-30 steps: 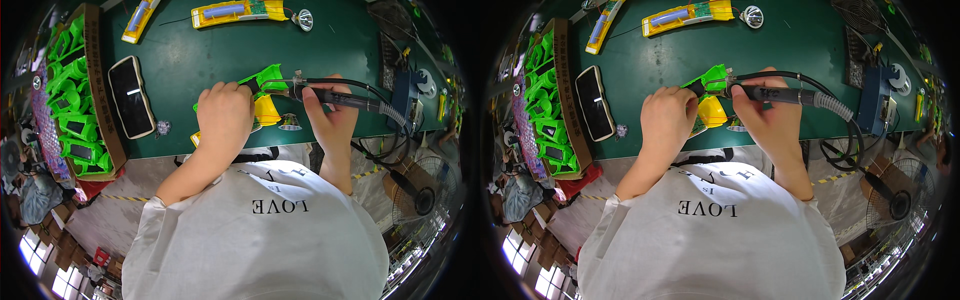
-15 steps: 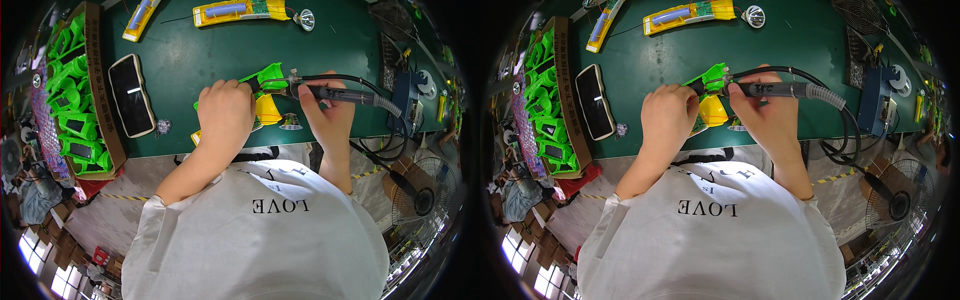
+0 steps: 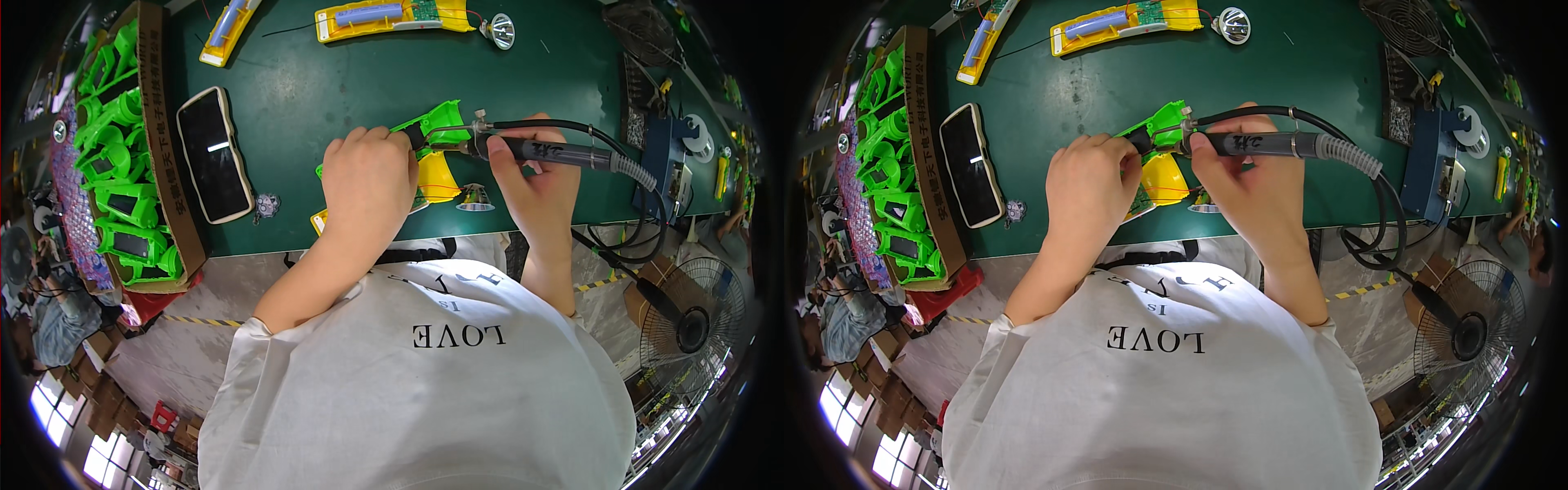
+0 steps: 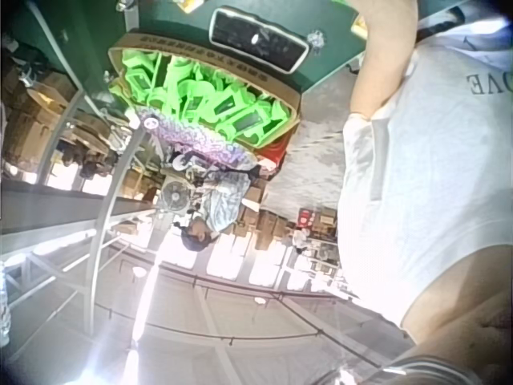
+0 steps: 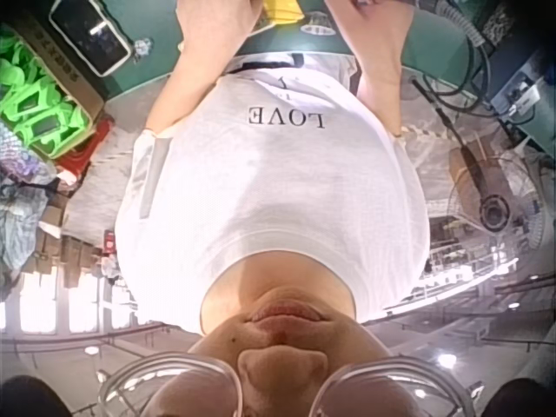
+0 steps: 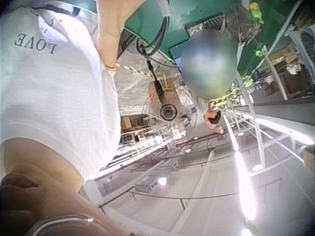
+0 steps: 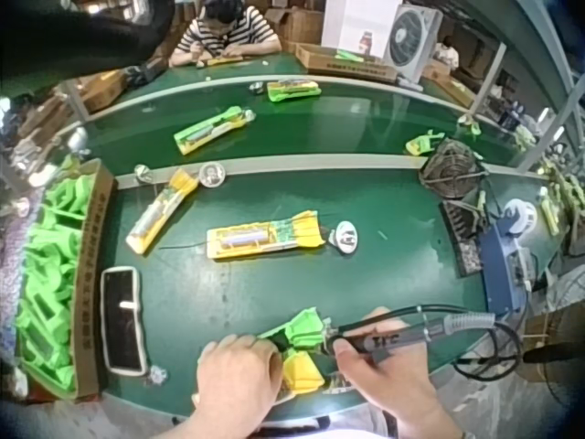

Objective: The person solders wires to the internal circuit components and solar panels of flashlight casings using a soldering iron. The person then fits the casing parts together and places the assembled flashlights onto the conveyor belt.

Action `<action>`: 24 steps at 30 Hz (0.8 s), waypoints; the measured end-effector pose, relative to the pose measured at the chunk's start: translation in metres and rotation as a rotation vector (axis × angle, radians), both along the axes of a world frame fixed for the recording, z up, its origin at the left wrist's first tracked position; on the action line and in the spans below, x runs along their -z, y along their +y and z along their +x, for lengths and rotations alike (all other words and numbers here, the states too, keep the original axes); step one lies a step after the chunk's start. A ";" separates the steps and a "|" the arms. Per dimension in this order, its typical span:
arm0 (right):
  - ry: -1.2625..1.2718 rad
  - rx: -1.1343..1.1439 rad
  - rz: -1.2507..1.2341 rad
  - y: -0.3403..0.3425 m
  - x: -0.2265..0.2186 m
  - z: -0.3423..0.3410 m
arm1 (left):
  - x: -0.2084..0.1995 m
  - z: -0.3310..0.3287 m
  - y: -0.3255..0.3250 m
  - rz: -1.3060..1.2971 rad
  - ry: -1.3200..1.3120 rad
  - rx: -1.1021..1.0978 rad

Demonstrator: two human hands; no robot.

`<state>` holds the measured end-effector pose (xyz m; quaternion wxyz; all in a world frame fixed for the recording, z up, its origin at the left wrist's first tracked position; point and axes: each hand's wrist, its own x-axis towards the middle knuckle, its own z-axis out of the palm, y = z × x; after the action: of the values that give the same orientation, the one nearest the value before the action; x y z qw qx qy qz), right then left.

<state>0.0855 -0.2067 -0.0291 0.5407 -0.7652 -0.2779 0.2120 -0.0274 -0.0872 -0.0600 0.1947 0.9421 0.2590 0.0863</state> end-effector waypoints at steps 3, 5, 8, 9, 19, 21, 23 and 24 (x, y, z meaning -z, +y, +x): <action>0.035 0.028 -0.009 0.000 -0.001 0.000 | -0.001 0.000 0.001 -0.027 0.007 -0.003; 0.014 0.010 0.016 0.001 -0.001 0.001 | 0.000 0.000 0.002 -0.054 0.015 -0.001; 0.019 0.013 0.008 0.000 -0.002 0.001 | -0.001 0.000 0.002 -0.064 0.024 0.000; 0.019 0.014 0.008 0.000 -0.002 0.001 | -0.001 0.000 0.002 -0.064 0.024 0.001; -0.022 0.040 0.036 0.000 0.002 0.002 | -0.002 0.000 0.003 -0.075 0.044 0.014; -0.023 0.035 0.036 0.000 0.001 0.001 | -0.002 0.001 0.004 -0.076 0.051 0.013; 0.017 0.015 0.005 0.000 0.000 0.000 | -0.002 0.001 0.004 -0.085 0.046 0.015; 0.018 0.015 0.005 0.000 0.001 0.000 | -0.002 0.001 0.004 -0.085 0.046 0.014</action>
<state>0.0857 -0.2069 -0.0296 0.5465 -0.7641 -0.2679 0.2140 -0.0269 -0.0833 -0.0580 0.2293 0.9365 0.2600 0.0521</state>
